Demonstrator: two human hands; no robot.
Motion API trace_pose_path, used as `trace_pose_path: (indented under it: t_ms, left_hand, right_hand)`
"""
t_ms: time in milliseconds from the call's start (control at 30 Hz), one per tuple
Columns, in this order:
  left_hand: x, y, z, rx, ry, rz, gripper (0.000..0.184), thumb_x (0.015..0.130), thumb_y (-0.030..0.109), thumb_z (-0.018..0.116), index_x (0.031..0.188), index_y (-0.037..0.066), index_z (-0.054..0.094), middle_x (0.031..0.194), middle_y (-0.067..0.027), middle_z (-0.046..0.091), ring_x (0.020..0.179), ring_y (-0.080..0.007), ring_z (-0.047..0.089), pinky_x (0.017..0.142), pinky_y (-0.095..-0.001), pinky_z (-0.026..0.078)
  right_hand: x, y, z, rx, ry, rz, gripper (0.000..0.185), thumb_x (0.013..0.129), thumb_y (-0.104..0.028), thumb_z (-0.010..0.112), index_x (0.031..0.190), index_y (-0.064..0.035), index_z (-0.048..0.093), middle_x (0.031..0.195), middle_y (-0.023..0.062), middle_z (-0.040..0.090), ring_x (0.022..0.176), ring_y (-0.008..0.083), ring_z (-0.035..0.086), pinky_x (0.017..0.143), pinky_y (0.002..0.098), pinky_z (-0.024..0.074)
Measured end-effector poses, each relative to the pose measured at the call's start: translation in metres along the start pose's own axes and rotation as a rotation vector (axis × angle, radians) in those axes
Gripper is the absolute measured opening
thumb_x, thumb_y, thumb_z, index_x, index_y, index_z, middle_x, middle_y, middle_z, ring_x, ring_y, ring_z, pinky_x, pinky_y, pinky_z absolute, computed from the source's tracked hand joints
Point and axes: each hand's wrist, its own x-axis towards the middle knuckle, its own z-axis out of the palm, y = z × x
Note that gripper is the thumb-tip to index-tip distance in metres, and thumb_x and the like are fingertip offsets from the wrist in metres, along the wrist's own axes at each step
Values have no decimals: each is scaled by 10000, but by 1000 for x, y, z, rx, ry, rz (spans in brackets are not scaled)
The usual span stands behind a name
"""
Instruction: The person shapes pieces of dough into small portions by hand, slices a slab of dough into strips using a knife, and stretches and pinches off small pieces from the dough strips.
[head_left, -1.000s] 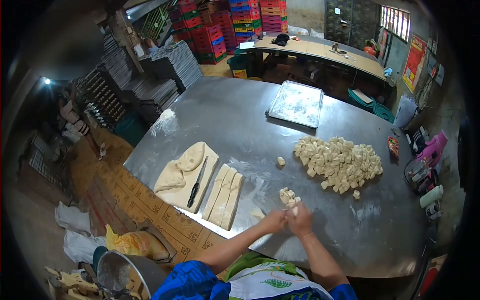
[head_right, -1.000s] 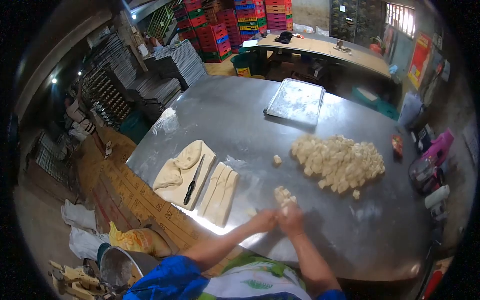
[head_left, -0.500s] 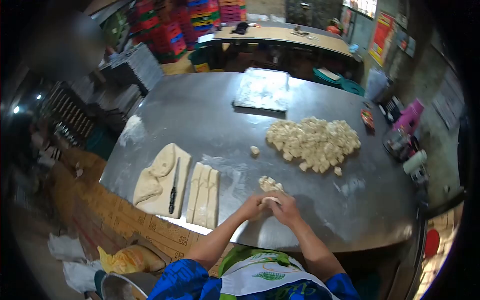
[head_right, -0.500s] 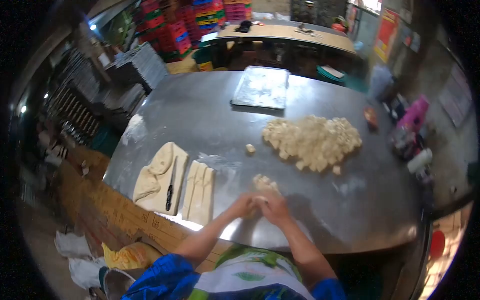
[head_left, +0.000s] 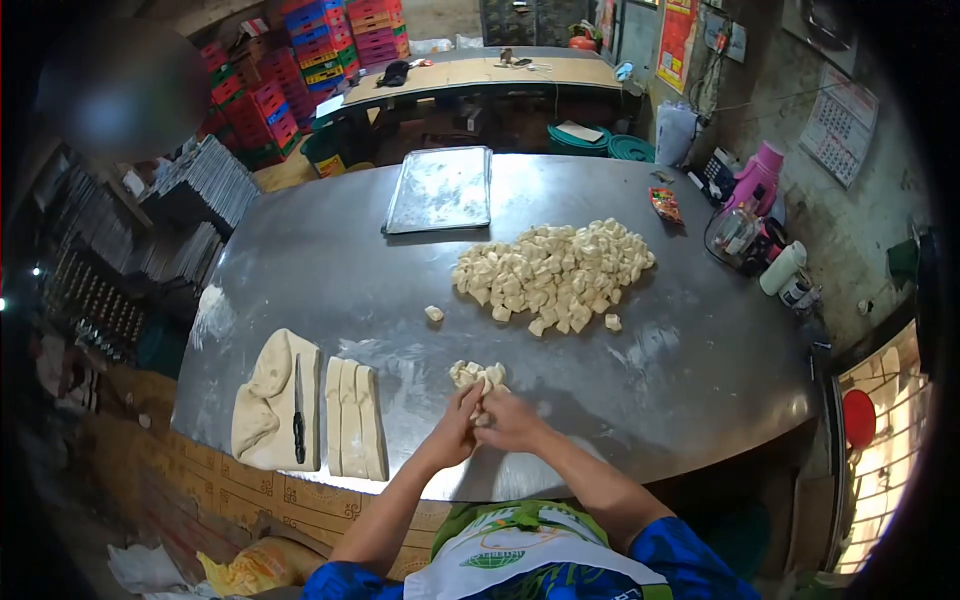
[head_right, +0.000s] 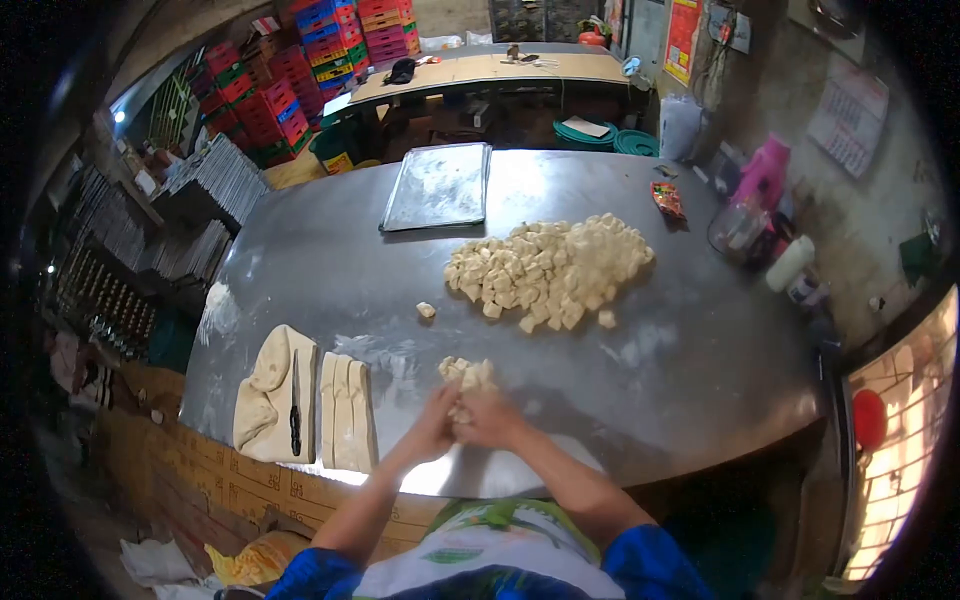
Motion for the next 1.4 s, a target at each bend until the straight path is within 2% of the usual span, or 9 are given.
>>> trace_pose_path:
  t_ms: [167,300,500,667,800,967,1133,1333,1400]
  left_hand:
    - [13,-3,-17,-178,-258,-244,404,838,23,617,1240,34,649,1018,-105,727,773,-311,656,790,-304,518]
    - [17,27,-18,341,-670,-302,429,824,-18,601,1245,49,650,962,-87,726,780,-288,665,777,-303,515]
    - [16,38,-36,-175,-434,-206,369,808,-29,578,1150,47,691,928,-79,731,755,-270,655,726,-319,505]
    - [8,6,-5,-51,184,60,258,803,-4,570,1013,39,714,891,-80,730,699,-250,623,670,-327,482]
    - [11,-2,-21,-319,-134,-364,320,788,-20,542,1053,47,708,888,-92,727,677,-272,601,661,-331,486]
    - [-9,23,-13,377,-642,-65,463,778,-31,539,1212,62,670,915,-116,729,718,-265,628,668,-333,506]
    - [6,41,-22,-281,-182,-376,456,760,-6,583,1203,49,676,900,-133,727,695,-246,628,649,-348,493]
    - [20,17,-5,-21,91,154,499,762,-13,612,1257,45,646,942,-148,723,711,-263,643,662,-351,499]
    - [8,-12,-7,-34,-147,-94,548,759,-38,606,1299,48,613,967,-144,724,732,-276,651,676,-353,504]
  right_hand:
    - [14,-37,-14,220,116,-175,296,836,-292,708,1004,-54,655,935,110,667,845,296,628,742,389,479]
    - [14,-1,4,-289,52,332,305,821,-295,721,994,-55,647,905,113,651,861,320,627,743,400,480]
    - [8,23,3,-385,29,251,318,800,-286,731,991,-52,635,921,116,637,856,319,622,729,405,483]
    - [6,-37,2,-15,-148,25,302,805,-282,726,983,-57,630,948,120,642,832,305,613,720,405,484]
    - [18,-52,4,90,196,-98,266,809,-261,717,953,-58,620,933,132,648,797,300,607,708,413,480]
    - [11,-5,-7,-333,-95,397,257,824,-253,708,987,-63,648,947,125,660,794,294,611,708,391,479]
    - [-1,17,2,-385,190,9,254,837,-271,707,972,-62,654,895,108,653,731,277,607,658,363,475]
    - [2,-28,-5,27,-140,-77,316,821,-299,724,1036,-83,643,893,85,628,705,300,593,665,390,481]
    - [7,-36,7,32,74,-27,301,822,-293,721,1018,-77,649,886,85,632,704,299,596,667,395,482]
